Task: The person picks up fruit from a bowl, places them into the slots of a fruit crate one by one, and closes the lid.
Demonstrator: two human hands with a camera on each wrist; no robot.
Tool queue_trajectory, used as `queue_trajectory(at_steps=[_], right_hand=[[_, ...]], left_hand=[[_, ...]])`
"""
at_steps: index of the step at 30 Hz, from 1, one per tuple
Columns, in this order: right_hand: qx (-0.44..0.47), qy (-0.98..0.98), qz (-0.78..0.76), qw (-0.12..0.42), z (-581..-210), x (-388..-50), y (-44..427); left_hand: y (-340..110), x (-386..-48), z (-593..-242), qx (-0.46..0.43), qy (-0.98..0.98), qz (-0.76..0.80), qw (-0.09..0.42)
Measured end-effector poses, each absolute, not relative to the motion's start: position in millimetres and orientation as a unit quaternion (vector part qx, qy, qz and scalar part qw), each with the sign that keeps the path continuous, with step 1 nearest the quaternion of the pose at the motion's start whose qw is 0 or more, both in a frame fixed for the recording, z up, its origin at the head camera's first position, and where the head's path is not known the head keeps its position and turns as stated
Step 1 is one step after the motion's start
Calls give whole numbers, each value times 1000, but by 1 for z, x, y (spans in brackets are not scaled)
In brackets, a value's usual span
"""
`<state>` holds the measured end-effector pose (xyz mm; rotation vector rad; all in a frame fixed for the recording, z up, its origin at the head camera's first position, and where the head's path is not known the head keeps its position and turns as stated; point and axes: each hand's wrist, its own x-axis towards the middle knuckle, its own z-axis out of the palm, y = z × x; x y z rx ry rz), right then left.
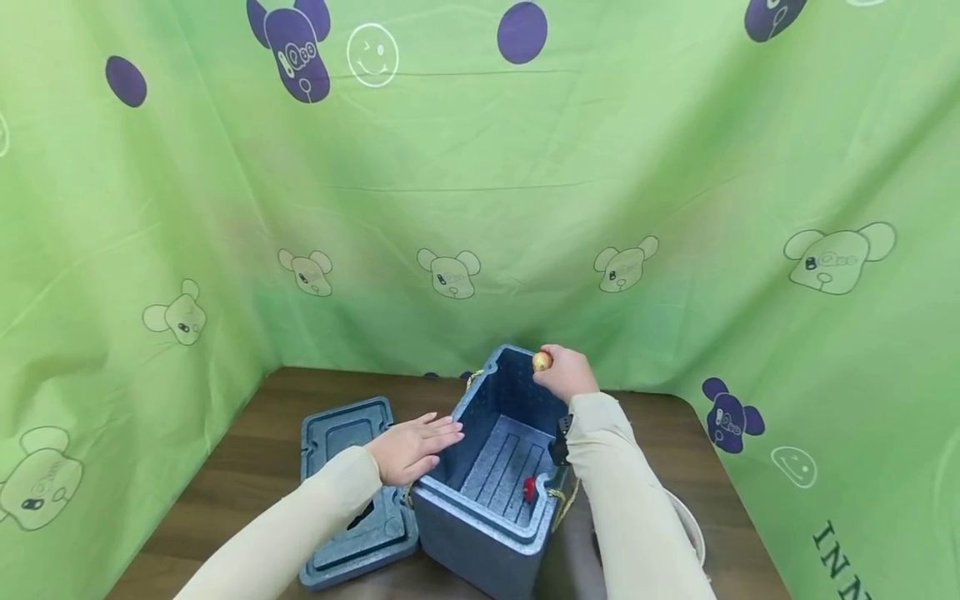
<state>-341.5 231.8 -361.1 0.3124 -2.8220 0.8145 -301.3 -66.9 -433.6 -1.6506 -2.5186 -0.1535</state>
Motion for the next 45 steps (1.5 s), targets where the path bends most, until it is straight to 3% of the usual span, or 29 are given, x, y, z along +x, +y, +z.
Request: queue_trajectory(at_steps=[11,35,45], right_hand=[[98,-954,277,59,-376,-330,219],[81,-950,283,105,-395,-356,199],[77,-947,296,100,-399,-355,190]], left_hand=[[-65,-295,-450,-544,-832,-75,80],[-64,-301,-440,-565,-813,-54,128],[-68,-305,-441,-577,-803,-48,138]])
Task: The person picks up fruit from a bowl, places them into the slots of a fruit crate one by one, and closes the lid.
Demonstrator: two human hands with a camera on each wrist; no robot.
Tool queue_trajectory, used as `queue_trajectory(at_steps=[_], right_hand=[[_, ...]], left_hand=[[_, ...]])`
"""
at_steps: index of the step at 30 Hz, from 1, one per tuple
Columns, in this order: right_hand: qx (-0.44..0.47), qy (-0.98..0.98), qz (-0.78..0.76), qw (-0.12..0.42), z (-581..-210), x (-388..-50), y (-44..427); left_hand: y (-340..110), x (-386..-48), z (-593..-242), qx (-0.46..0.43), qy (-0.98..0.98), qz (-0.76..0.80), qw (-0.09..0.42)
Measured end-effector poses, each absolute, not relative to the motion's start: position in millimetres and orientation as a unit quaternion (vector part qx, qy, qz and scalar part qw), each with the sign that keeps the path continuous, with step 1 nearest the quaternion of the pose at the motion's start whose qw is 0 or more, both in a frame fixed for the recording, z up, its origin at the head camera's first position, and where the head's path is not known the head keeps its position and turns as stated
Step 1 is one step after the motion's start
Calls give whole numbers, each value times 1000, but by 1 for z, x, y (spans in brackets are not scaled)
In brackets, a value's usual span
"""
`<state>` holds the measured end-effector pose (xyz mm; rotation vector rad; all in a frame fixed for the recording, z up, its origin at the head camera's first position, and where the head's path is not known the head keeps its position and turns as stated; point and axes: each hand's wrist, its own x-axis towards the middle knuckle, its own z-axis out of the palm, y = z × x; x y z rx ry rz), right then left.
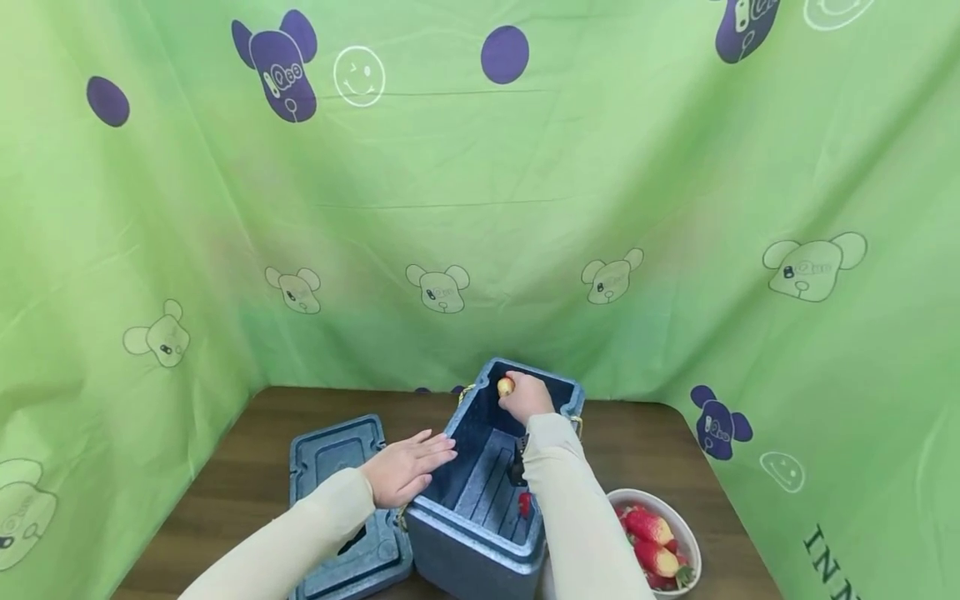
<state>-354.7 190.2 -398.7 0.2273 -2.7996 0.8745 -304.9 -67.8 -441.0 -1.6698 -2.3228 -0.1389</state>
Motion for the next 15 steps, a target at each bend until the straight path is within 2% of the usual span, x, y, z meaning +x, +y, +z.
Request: queue_trajectory(at_steps=[4,15], right_hand=[[90,-946,292,106,-398,-356,184],[70,-953,281,94,-418,-352,183]], left_hand=[[-73,-305,-440,-578,-800,-49,153],[-68,-304,-441,-582,-798,-47,148]])
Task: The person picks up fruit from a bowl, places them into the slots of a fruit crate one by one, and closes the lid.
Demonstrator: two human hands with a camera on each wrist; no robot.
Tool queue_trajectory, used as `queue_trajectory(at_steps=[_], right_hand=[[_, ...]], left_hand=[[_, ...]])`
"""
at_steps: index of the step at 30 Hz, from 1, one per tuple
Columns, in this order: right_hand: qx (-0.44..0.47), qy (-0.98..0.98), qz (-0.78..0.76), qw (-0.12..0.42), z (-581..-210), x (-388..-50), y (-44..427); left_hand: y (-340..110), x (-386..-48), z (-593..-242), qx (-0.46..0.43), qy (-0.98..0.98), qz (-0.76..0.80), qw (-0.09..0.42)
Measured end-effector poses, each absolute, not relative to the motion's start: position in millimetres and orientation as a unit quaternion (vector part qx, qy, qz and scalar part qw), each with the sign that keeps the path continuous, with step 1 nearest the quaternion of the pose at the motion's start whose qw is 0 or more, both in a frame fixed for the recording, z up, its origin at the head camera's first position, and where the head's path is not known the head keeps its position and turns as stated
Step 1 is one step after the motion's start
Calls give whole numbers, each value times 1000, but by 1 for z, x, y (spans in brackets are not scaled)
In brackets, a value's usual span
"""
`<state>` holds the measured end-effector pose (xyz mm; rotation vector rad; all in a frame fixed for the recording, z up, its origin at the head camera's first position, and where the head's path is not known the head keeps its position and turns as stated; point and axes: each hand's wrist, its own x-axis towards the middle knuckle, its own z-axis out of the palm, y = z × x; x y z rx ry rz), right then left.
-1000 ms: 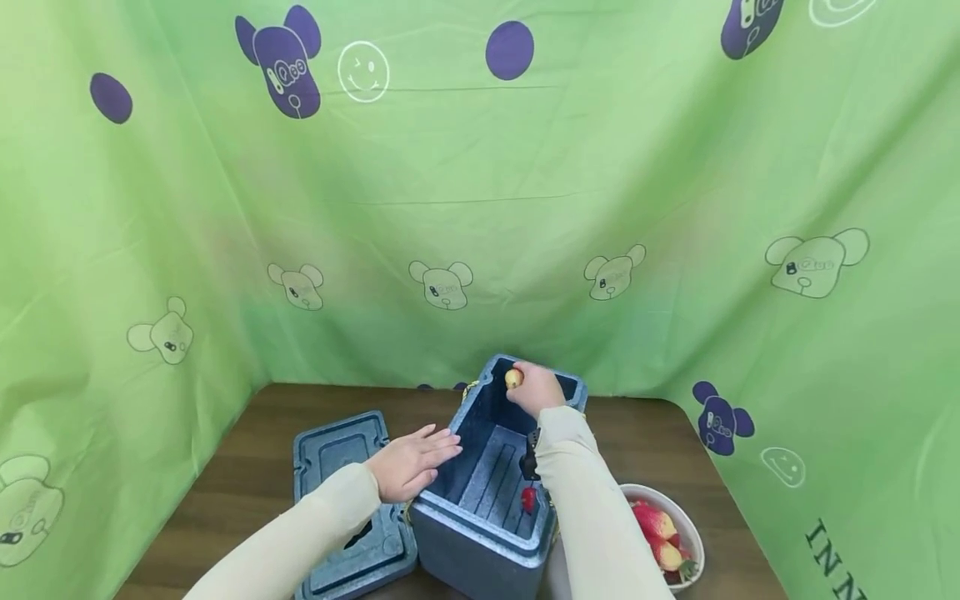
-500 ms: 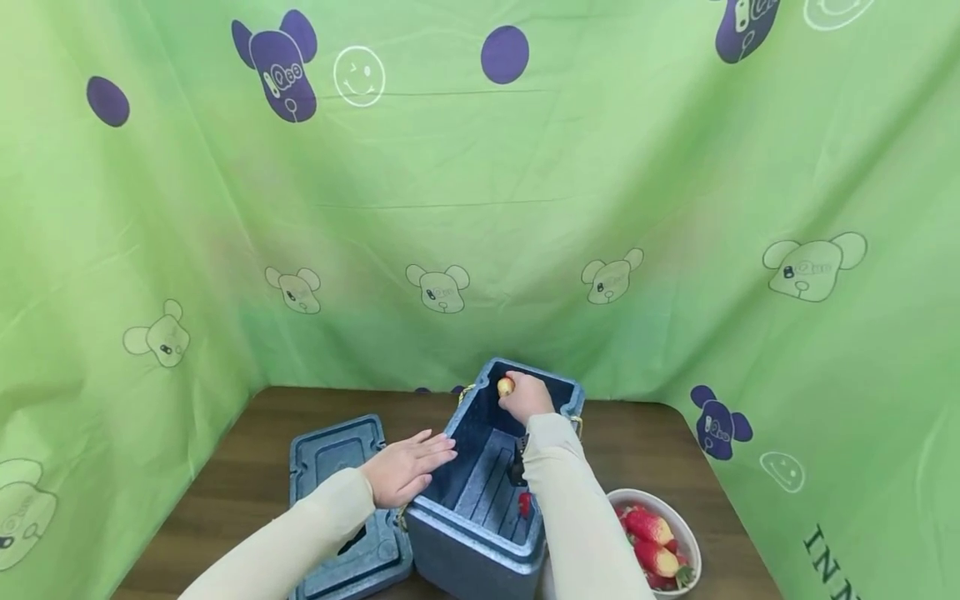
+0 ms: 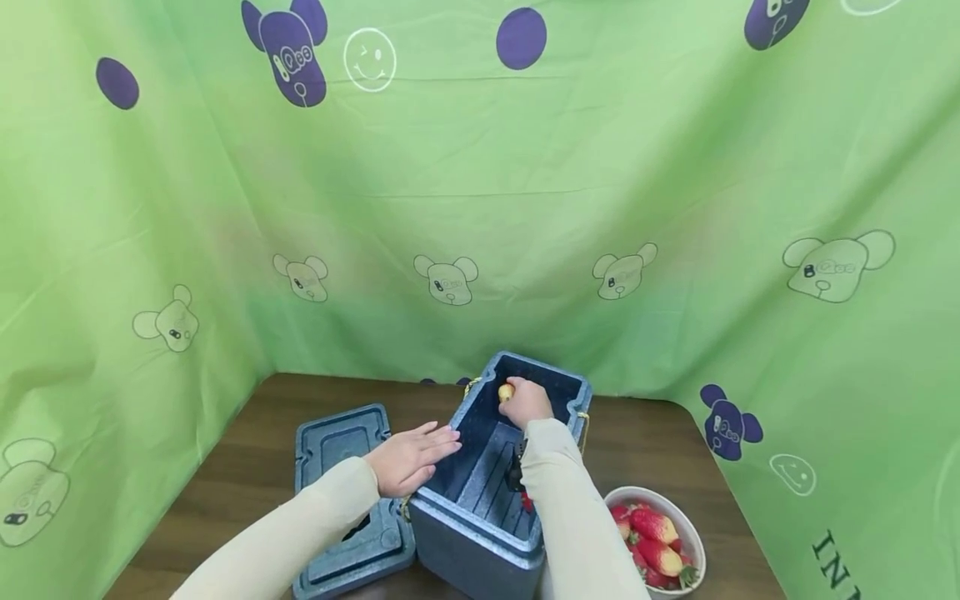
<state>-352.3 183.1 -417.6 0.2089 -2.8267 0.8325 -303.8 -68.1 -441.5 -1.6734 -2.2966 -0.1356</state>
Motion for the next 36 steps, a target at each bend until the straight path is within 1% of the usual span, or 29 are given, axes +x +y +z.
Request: queue_trajectory(at_steps=[7,12,18,25,27,33,36], right_hand=[[47,-954,278,102,-424,-354,179],[26,-956,275,102,-425,-353,181],[24,-956,277,96,-425,-352,179],[-8,-950,296,103,-423,-347,179],[-14,-947,305,104,-422,-346,182],[21,-935,336,108,-407,-343,193],[54,-922,373,90,-390,-334,201]], left_hand=[[-69,-306,-442,-582,-796,-38,159],[-66,-306,-440,-578,-801,-43,150],[-66,-306,-440,-569,-810,-51,133],[-67,-304,-444,-570,-808,-43,145],[-66,-304,-445,-572,-807,-42,140],[-66,-302,-442,-562,-817,-54,117],[-67,-301,-440,-554,-823,-66,104]])
